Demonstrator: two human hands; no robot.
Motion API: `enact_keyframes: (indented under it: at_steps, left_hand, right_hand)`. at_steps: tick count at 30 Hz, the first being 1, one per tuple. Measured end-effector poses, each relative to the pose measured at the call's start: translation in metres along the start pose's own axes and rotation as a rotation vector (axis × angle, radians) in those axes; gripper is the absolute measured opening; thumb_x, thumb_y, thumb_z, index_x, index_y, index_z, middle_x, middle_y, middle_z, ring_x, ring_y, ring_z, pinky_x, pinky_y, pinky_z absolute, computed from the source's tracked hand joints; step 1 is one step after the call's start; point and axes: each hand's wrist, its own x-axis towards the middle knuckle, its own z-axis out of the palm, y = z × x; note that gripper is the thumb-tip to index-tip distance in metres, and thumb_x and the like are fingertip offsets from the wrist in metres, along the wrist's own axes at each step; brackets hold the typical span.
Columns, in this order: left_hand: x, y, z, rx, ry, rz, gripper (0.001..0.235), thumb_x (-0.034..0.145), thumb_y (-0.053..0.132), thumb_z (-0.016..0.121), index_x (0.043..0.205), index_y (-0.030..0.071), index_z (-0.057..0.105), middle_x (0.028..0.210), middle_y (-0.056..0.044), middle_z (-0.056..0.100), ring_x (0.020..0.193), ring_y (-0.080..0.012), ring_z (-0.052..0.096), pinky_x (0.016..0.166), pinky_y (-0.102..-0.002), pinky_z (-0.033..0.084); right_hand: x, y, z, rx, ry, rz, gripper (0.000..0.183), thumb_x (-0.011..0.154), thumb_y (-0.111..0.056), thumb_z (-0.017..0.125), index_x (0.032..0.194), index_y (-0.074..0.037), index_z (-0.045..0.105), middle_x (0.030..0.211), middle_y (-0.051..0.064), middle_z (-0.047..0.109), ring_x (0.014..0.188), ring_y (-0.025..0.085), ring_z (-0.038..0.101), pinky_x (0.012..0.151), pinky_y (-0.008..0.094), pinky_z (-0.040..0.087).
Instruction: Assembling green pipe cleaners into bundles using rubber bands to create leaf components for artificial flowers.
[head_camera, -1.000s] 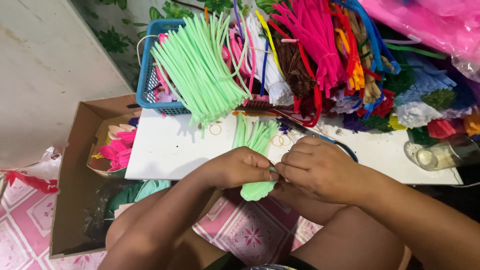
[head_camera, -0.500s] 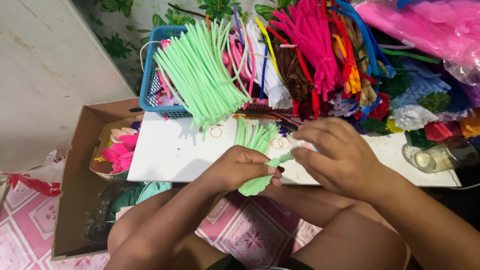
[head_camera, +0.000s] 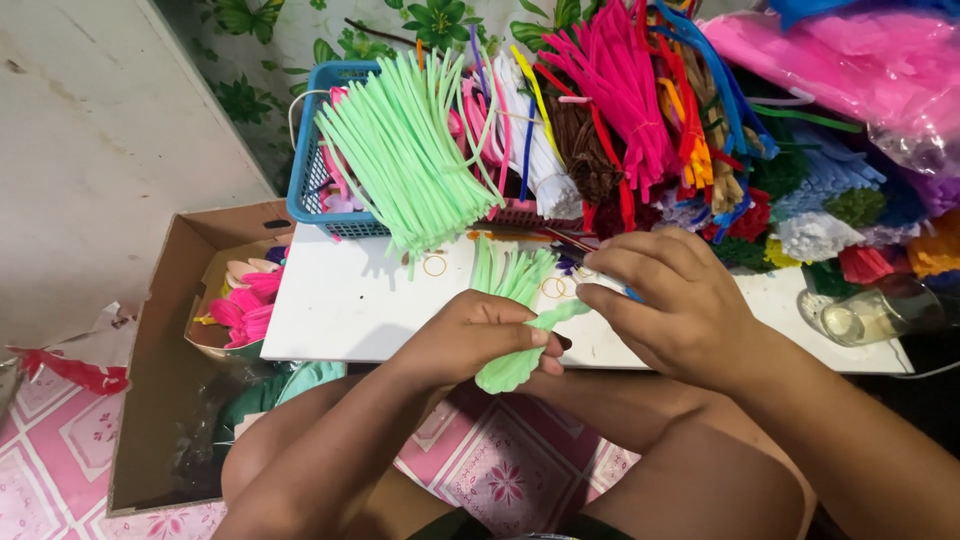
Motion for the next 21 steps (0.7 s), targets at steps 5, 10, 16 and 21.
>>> enact_keyframes:
  at_steps: [5, 10, 16, 21]
  left_hand:
    - [-0.001, 0.001, -0.004, 0.052, 0.021, 0.011, 0.015, 0.092, 0.006, 0.070, 0.095, -0.007, 0.077, 0.070, -0.017, 0.075, 0.059, -0.0117, 0.071, 0.053, -0.023, 0.057]
    - [0.000, 0.001, -0.004, 0.193, 0.025, 0.030, 0.016, 0.094, 0.007, 0.069, 0.094, -0.006, 0.078, 0.061, -0.017, 0.071, 0.053, -0.0154, 0.069, 0.050, -0.024, 0.057]
    - [-0.003, 0.005, 0.015, 0.640, -0.016, 0.070, 0.011, 0.075, -0.002, 0.067, 0.083, -0.003, 0.074, 0.062, -0.003, 0.063, 0.053, -0.0100, 0.049, 0.050, -0.025, 0.043]
    - [-0.024, 0.017, 0.028, 1.038, -0.102, 0.454, 0.029, 0.097, 0.025, 0.059, 0.073, 0.008, 0.058, 0.072, -0.003, 0.066, 0.065, -0.0253, 0.060, 0.084, -0.039, 0.045]
  right_hand:
    - [0.006, -0.003, -0.010, 0.029, -0.009, -0.050, 0.017, 0.101, -0.012, 0.059, 0.093, -0.008, 0.074, 0.095, 0.011, 0.067, 0.085, 0.031, 0.066, 0.080, 0.046, 0.051]
    - [0.026, -0.018, -0.027, 0.073, -0.018, -0.062, 0.025, 0.103, -0.018, 0.056, 0.085, -0.010, 0.072, 0.085, 0.008, 0.064, 0.077, 0.029, 0.063, 0.078, 0.045, 0.051]
    - [0.059, -0.015, -0.026, 0.322, -0.333, -0.178, 0.019, 0.088, -0.019, 0.073, 0.101, -0.005, 0.069, 0.094, 0.008, 0.062, 0.083, 0.027, 0.056, 0.081, 0.042, 0.044]
    - [0.039, 0.024, -0.001, 0.892, -0.543, 0.458, 0.007, 0.083, -0.010, 0.075, 0.088, -0.006, 0.073, 0.084, 0.003, 0.067, 0.073, 0.015, 0.063, 0.070, 0.029, 0.054]
